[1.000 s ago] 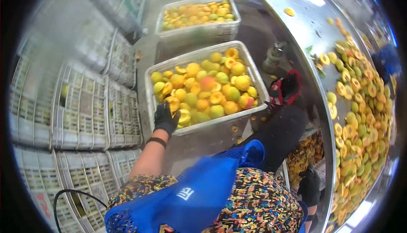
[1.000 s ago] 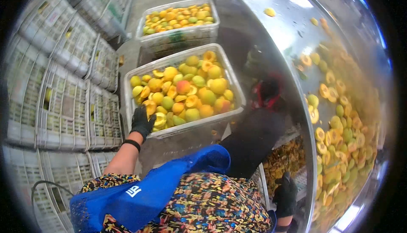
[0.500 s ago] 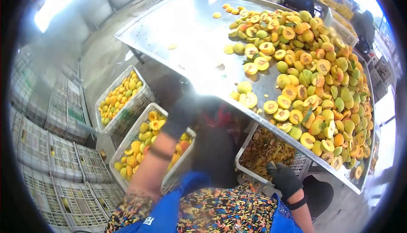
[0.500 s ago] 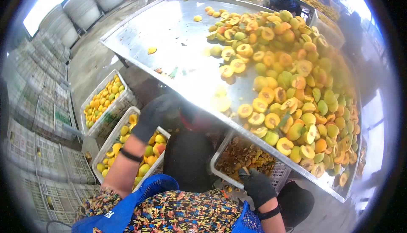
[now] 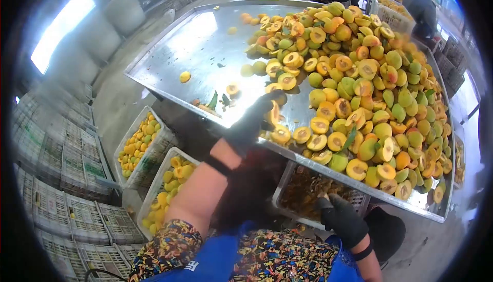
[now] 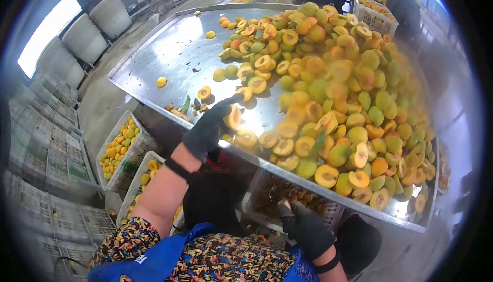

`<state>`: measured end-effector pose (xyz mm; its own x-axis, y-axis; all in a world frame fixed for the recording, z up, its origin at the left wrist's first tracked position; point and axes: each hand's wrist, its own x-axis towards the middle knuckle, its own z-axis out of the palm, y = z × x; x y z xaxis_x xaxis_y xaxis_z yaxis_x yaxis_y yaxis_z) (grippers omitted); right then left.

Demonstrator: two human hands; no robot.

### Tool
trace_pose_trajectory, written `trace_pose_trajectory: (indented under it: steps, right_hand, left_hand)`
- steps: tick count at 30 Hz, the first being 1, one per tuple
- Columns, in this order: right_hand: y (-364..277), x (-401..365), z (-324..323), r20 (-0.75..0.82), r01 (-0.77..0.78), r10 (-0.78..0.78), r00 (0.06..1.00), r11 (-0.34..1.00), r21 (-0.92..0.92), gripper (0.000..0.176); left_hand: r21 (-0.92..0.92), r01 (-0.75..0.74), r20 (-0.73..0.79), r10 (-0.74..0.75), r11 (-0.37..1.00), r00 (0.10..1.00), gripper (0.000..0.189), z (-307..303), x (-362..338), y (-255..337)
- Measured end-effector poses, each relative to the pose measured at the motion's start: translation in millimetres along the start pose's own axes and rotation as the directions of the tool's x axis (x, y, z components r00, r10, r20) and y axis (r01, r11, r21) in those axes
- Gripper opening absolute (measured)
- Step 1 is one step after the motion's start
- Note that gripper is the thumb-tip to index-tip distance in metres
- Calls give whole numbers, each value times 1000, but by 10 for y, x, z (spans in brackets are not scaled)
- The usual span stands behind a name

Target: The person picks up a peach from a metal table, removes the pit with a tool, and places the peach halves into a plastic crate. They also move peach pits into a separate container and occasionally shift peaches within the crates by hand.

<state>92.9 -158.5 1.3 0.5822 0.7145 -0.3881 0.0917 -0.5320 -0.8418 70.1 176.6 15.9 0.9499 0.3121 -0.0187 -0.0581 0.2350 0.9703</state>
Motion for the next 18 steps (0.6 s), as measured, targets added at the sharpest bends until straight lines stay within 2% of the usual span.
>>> trace_pose_trajectory:
  steps: [1,2,4,6,8,9,10,11,12,15,17,18]
  right_hand:
    - [-206,-55,29,50,-38,30,998,984,173,33]
    - [-374,-99,48,55,23,-36,998,978,209,31]
    - [-658,-175,66,46,136,-154,987,953,270,27]
    - [-873,-228,166,34,140,-153,988,962,234,28]
    - [-914,-306,282,14,144,-148,989,978,152,30]
    - [-885,-294,345,-1,149,-149,989,985,82,31]
    - [-891,-295,391,-14,154,-154,988,988,11,31]
    - [-1001,-373,400,-16,84,-83,996,996,42,32]
    - [-996,-400,428,-38,132,-132,991,991,-5,32]
    - [-972,-475,516,-72,234,-247,966,960,-155,31]
    - [-995,-513,529,-73,253,-282,956,929,-271,31]
    - [-1000,-529,538,-57,279,-302,951,926,-252,31]
  left_hand:
    - [185,-198,77,186,963,979,54,154,-261,40]
    - [340,-395,151,365,853,919,57,305,-520,77]
    - [274,-402,147,375,874,915,53,617,-870,74]
    - [365,-308,196,251,879,948,50,717,-1128,91]
    - [330,-307,183,259,893,949,50,837,-1345,87]
    - [249,-357,139,332,900,933,51,936,-1422,72]
    - [133,-266,101,254,955,962,50,956,-1476,67]
    - [3,-173,62,172,985,983,49,976,-1530,62]
    - [-130,-87,23,90,988,996,48,997,-1584,59]
    - [44,-171,24,170,984,985,46,991,-1691,107]
    - [66,-181,40,179,981,983,45,983,-1729,195]
    - [284,-316,61,311,905,948,43,971,-1760,235]
